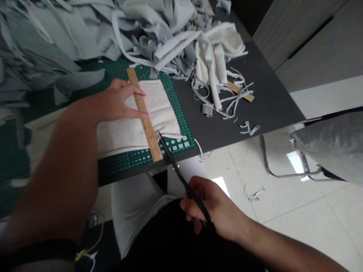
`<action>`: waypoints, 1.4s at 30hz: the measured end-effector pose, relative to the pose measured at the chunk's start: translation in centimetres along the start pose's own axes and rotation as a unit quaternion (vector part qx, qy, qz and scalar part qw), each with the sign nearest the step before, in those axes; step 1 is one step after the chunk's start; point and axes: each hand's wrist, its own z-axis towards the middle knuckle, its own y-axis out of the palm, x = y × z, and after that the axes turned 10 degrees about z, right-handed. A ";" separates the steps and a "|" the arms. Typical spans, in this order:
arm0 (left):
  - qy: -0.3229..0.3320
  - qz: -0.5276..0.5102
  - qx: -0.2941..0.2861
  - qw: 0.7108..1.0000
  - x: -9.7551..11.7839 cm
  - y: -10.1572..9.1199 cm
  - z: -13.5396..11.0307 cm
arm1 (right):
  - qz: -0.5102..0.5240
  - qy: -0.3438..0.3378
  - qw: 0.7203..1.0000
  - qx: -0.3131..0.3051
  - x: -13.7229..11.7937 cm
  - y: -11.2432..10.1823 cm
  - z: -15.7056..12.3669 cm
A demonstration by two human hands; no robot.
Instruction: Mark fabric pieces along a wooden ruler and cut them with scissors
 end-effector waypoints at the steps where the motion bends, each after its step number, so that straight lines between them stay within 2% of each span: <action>1: 0.001 0.001 0.003 1.000 0.1 0.0 0.0 | -0.010 0.000 1.000 0.007 -0.2 0.2 0.2; 8: 0.004 0.011 0.008 1.000 0.4 0.2 0.1 | -0.037 -0.007 0.999 0.032 -1.4 1.8 1.6; 17: 0.014 0.003 0.030 0.999 0.5 0.2 -0.1 | -0.034 0.003 0.997 0.071 -0.7 2.3 2.0; 23: -0.002 0.023 0.010 1.000 0.7 0.2 -0.2 | -0.026 0.004 0.998 0.064 -0.5 2.2 2.2; 29: -0.024 0.055 0.031 0.998 0.6 1.3 0.3 | -0.015 -0.006 0.999 0.050 -0.4 2.2 2.2; 42: -0.003 0.077 0.023 0.997 0.5 1.4 0.5 | -0.036 -0.010 0.997 0.063 -0.1 2.8 2.2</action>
